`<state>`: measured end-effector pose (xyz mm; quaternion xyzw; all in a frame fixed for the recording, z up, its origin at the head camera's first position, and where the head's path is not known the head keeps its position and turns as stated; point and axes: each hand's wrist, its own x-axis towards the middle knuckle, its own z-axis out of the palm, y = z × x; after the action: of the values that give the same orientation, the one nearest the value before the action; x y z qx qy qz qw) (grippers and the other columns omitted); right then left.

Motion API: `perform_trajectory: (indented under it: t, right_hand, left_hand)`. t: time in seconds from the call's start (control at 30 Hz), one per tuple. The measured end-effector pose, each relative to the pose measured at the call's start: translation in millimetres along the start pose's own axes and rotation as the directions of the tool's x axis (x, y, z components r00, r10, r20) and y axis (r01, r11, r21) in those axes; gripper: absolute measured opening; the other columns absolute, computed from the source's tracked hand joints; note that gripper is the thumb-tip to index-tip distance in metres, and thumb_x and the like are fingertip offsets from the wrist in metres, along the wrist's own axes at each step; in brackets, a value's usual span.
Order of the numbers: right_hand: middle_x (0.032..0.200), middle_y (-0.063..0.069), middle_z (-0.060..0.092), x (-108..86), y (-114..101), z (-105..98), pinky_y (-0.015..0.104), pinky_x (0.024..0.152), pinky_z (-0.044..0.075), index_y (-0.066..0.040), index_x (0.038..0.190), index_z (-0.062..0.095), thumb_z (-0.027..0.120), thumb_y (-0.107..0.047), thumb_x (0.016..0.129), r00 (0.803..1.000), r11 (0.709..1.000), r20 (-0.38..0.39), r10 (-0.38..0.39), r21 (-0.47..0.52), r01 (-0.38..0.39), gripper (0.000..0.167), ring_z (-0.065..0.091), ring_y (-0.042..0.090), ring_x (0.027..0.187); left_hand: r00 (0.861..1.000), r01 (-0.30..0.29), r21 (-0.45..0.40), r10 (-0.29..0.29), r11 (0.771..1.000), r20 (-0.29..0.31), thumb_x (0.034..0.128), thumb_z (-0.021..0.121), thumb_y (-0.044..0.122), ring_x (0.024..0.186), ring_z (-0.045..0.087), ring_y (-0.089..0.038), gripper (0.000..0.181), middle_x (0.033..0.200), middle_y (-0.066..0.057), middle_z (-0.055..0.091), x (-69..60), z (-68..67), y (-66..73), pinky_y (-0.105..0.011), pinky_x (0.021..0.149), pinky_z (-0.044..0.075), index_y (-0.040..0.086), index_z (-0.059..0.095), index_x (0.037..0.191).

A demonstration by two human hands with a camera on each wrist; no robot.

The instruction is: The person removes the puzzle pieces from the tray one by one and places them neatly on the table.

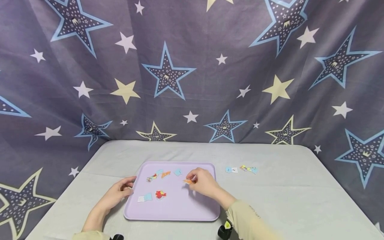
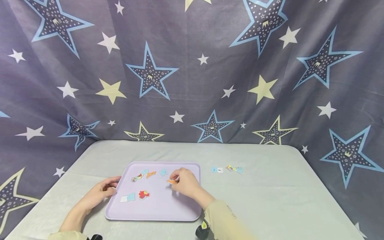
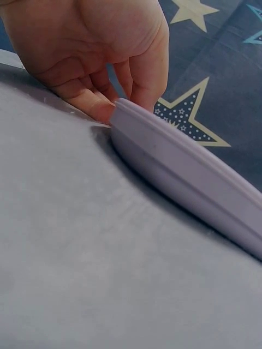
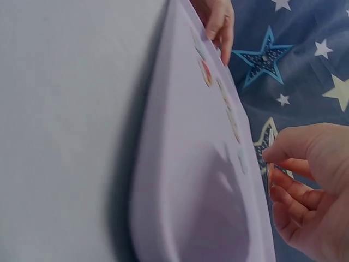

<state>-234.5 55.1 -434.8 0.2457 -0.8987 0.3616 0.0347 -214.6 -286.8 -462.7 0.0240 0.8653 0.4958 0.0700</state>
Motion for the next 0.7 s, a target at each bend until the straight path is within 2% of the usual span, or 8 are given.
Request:
perform_trajectory:
  t: [0.13,0.33,0.53,0.7]
  right_hand:
    - [0.084,0.003,0.061,-1.7,5,-14,0.022,0.064,0.043,-0.009,0.088,0.068,0.068,-0.006,0.066,1.000,1.000,-0.013,-0.002,0.007,0.002,0.023,0.056,0.014,0.074]
    - [0.086,-0.001,0.062,-8.0,15,-35,0.024,0.066,0.043,-0.012,0.088,0.068,0.066,-0.009,0.066,0.998,0.999,-0.063,-0.006,-0.043,0.003,0.022,0.057,0.014,0.077]
    - [0.086,-0.002,0.062,-18.0,30,-54,0.028,0.069,0.044,-0.014,0.087,0.068,0.067,-0.008,0.067,0.993,0.997,-0.110,0.040,-0.055,-0.046,0.020,0.058,0.014,0.078]
    - [0.086,-0.003,0.061,-26.6,46,-65,0.029,0.069,0.044,-0.014,0.087,0.068,0.068,-0.007,0.067,0.990,0.992,-0.118,0.073,-0.096,-0.084,0.021,0.058,0.015,0.079]
  left_hand:
    - [1.000,0.003,0.005,-0.003,1.000,-0.001,0.0810,0.059,0.008,0.084,0.047,-0.011,0.058,0.112,-0.015,0.049,-0.4,0.3,0.3,-0.020,0.069,0.040,-0.003,0.038,0.134]
    - [1.000,-0.008,-0.013,0.008,1.000,-0.002,0.0810,0.059,0.007,0.081,0.045,-0.010,0.058,0.110,-0.015,0.048,-0.2,0.2,1.7,-0.022,0.063,0.039,-0.004,0.038,0.134]
    - [1.000,-0.016,-0.023,0.016,1.000,0.002,0.0811,0.059,0.007,0.082,0.046,-0.010,0.058,0.110,-0.016,0.049,-0.1,0.2,0.4,-0.021,0.066,0.039,-0.004,0.038,0.134]
    - [1.000,-0.010,-0.016,0.010,1.000,0.003,0.0812,0.059,0.007,0.083,0.046,-0.011,0.058,0.111,-0.016,0.049,0.1,0.0,-0.4,-0.020,0.068,0.040,-0.004,0.038,0.134]
